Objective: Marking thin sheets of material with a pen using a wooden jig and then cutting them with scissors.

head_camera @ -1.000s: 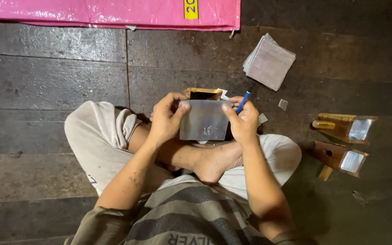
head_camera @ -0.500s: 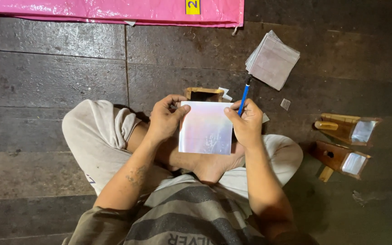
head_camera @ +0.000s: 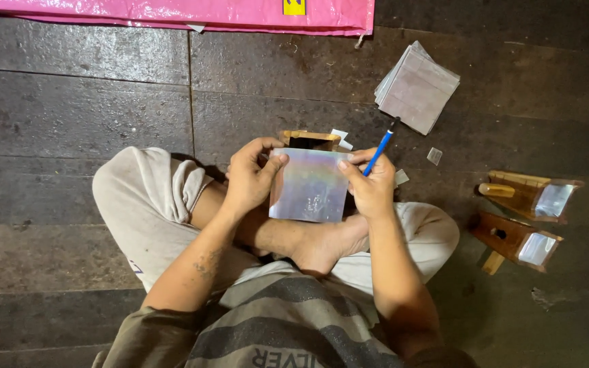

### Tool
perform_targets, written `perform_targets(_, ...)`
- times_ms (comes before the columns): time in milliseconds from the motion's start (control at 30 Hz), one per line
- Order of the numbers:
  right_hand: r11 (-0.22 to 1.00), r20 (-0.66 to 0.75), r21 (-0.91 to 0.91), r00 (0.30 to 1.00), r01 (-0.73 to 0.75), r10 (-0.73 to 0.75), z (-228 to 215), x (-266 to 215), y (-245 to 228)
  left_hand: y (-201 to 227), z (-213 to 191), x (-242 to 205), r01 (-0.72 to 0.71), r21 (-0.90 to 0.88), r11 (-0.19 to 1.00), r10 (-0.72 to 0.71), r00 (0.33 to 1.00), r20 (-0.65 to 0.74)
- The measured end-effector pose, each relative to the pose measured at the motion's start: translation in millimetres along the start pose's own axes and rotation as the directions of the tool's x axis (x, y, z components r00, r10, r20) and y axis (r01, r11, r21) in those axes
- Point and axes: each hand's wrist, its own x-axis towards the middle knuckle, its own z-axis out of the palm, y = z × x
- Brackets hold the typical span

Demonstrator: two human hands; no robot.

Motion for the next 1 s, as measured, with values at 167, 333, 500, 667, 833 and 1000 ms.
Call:
perform_targets(167, 0.967, 0.021, 0.23, 0.994, -0.112, 0.111, -3.5, -6.0, -13.5, -8.7, 2.4, -4.6, 0.177, -0.16, 0.971, -0.165, 0.983, 0.085)
perform_targets(333, 0.923, 0.05, 0.335, 0.982, -0.188, 0.181, -6.5, -9.0, -26.6, 9.6, -0.8, -7.9, 0.273, -0.275, 0.922, -0.251, 0.961, 0.114)
perform_targets(500, 0.957, 0.026, 0.221, 0.982, -0.189, 0.188, -6.7, -5.7, -15.4, -4.9, 2.5, -7.1, 0.182, -0.085, 0.98, -0.179, 0.983, 0.045)
perform_targets(667, 0.988, 0.034, 0.065, 0.989, -0.143, 0.141, 6.5, 7.8, 1.8, -6.8, 4.5, -2.6, 0.091, 0.079, 0.993, -0.09, 0.996, -0.016)
perform_targets(833, 0.988, 0.014, -0.039, 0.989, -0.149, 0.15, 12.2, 8.3, -3.1, 3.2, 4.1, -0.7, 0.079, 0.153, 0.985, -0.076, 0.997, -0.023)
perform_targets(1000, 0.992, -0.004, -0.051, 0.993, -0.114, 0.114, 0.1, 14.2, 32.7, 5.7, 5.7, -1.8, -0.126, 0.165, 0.978, 0.135, 0.99, -0.046)
